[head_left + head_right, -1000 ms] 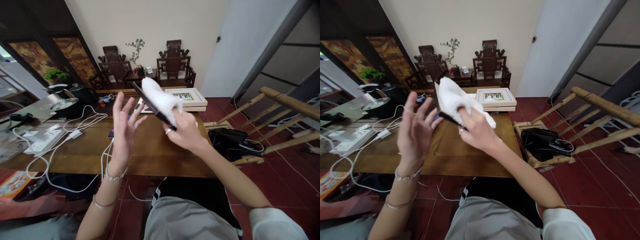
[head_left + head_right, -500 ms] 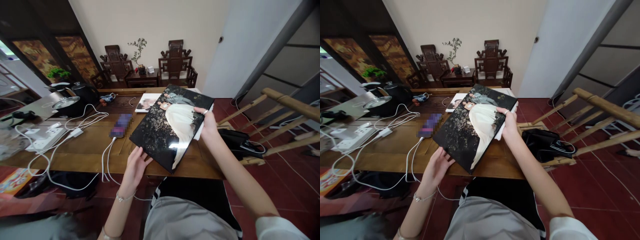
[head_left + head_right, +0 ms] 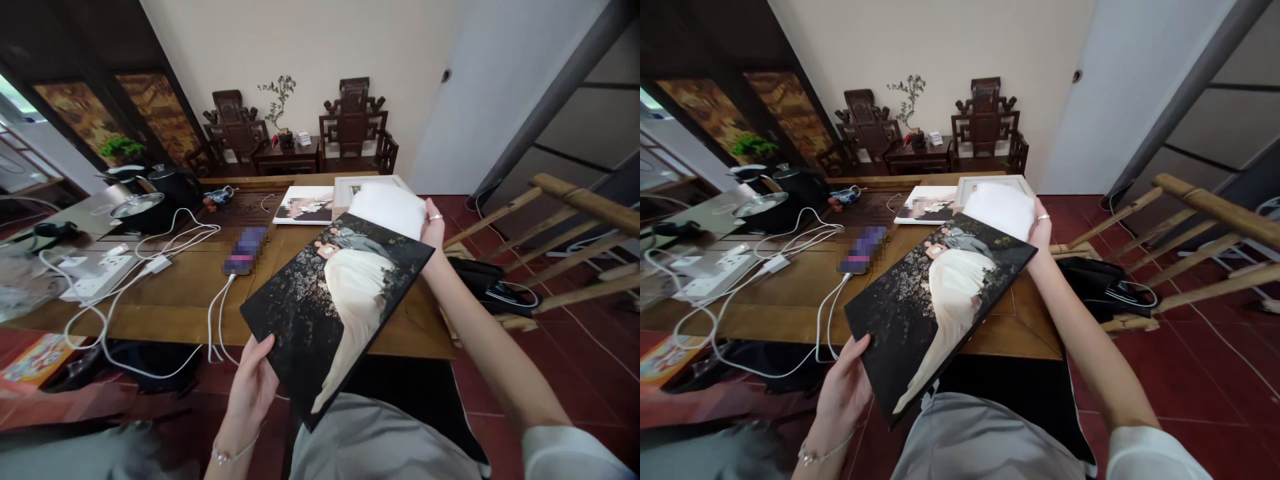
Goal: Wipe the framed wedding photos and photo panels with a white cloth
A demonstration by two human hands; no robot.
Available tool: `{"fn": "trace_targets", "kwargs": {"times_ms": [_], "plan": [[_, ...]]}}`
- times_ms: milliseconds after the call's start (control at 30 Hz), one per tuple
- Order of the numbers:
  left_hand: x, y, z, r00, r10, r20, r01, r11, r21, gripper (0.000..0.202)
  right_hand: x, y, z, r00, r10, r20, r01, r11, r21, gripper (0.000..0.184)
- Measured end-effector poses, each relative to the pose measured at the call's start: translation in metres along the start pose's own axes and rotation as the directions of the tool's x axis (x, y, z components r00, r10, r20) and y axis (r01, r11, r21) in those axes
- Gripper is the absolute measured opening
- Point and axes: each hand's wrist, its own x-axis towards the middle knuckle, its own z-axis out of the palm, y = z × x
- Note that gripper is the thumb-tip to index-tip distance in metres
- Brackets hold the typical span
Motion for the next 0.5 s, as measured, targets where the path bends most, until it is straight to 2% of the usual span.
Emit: {"fn": "trace_targets", "kwargs": {"times_ms": [67,133,167,200,233,300,333,367,433,500], "plan": [[-0.005,0.003,-0.005,0.999,0.007,-0.036,-0.007,1.000,-0.012,0.049,0.012,-0.008,-0.006,0.992,-0.124,-0.025,0.119,0.983,-0.140,0.037],[-0.006,0.005,-0.008,0.997,0.013,-0.078,-0.015,0.999,-0.030,0.049,0.014,-0.019,-0.014,0.955,-0.295,-0.008,0.270,0.883,-0.384,0.034],[-0.006,0.005,-0.009,0.995,0.015,-0.101,-0.019,0.999,-0.040,0.049,0.012,-0.026,-0.019,0.924,-0.378,0.047,0.345,0.777,-0.526,0.032],[-0.005,0.005,-0.009,0.993,0.019,-0.120,-0.025,0.998,-0.049,0.048,0.007,-0.032,-0.023,0.892,-0.426,0.148,0.410,0.629,-0.660,0.028],[-0.004,0.005,-0.009,0.990,0.026,-0.135,-0.034,0.998,-0.057,0.048,0.000,-0.036,-0.028,0.861,-0.417,0.290,0.473,0.449,-0.758,0.023],[-0.001,0.005,-0.008,0.987,0.052,-0.154,-0.063,0.996,-0.067,0.047,-0.020,-0.041,-0.035,0.769,-0.235,0.594,0.625,0.083,-0.776,0.015],[0.000,0.004,-0.007,0.985,0.072,-0.156,-0.083,0.994,-0.068,0.047,-0.032,-0.040,-0.037,0.700,-0.110,0.705,0.704,-0.058,-0.708,0.017],[0.002,0.004,-0.006,0.983,0.095,-0.155,-0.107,0.992,-0.066,0.047,-0.044,-0.037,-0.039,0.626,0.004,0.780,0.770,-0.164,-0.617,0.022],[0.005,0.003,-0.005,0.978,0.149,-0.147,-0.157,0.986,-0.048,0.046,-0.066,-0.025,-0.042,0.498,0.164,0.851,0.848,-0.298,-0.438,0.027],[0.010,0.004,-0.003,0.971,0.200,-0.131,-0.205,0.979,-0.019,0.046,-0.084,-0.010,-0.043,0.430,0.260,0.865,0.874,-0.359,-0.327,0.024]]}}
